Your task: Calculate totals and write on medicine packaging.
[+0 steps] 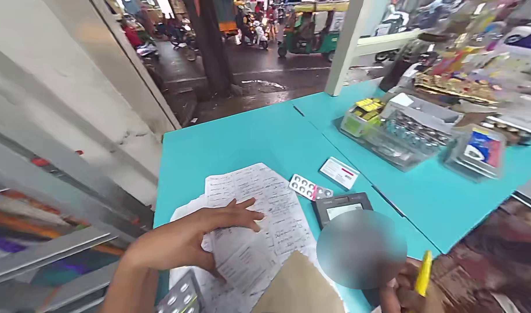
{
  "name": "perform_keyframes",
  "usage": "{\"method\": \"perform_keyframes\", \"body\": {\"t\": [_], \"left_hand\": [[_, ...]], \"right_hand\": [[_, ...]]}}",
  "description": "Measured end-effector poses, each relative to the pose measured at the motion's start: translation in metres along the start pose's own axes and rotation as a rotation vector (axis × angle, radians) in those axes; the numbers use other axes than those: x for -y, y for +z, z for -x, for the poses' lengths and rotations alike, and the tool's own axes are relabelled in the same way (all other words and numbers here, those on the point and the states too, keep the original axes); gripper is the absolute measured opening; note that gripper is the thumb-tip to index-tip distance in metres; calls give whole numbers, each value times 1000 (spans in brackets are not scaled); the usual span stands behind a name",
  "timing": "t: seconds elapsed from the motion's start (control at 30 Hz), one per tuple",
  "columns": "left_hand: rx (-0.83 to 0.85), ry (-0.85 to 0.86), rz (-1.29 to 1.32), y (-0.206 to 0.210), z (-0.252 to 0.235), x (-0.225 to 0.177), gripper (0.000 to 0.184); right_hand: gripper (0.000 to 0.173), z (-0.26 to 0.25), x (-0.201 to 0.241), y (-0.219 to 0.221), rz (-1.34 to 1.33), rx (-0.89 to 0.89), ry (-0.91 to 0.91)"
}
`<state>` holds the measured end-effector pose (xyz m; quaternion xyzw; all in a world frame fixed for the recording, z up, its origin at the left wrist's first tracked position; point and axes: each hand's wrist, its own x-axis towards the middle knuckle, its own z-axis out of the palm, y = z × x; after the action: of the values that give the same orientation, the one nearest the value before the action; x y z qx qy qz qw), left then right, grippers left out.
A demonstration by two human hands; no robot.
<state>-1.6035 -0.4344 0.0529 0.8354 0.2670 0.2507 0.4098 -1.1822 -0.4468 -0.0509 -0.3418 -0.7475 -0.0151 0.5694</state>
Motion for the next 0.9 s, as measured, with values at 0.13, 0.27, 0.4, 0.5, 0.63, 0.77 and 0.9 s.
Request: {"method": "perform_keyframes", "body": {"t": [0.13,0.27,0.4,0.5,0.63,0.77,0.9], "left_hand": [[-10,11,-1,3,3,1,60],[-6,23,-13,3,2,1,58],[-12,28,-13,3,3,2,57],[-25,39,-12,4,3,2,57],[-32,28,-1,4,4,2,57],[-32,18,-2,5,4,2,57],[-29,24,-9,4,4,2,57]], "right_hand": [[20,1,3,-4,3,-6,-26],[15,0,4,-5,43,103,-68],[12,-9,-2,-2,15,145,-134],[14,-15,1,-5,-9,121,-81],[14,-16,-3,-3,-18,102,-75],[13,-21,-3,2,53,91,-91],[13,-24,-5,5,121,111,-101]]}}
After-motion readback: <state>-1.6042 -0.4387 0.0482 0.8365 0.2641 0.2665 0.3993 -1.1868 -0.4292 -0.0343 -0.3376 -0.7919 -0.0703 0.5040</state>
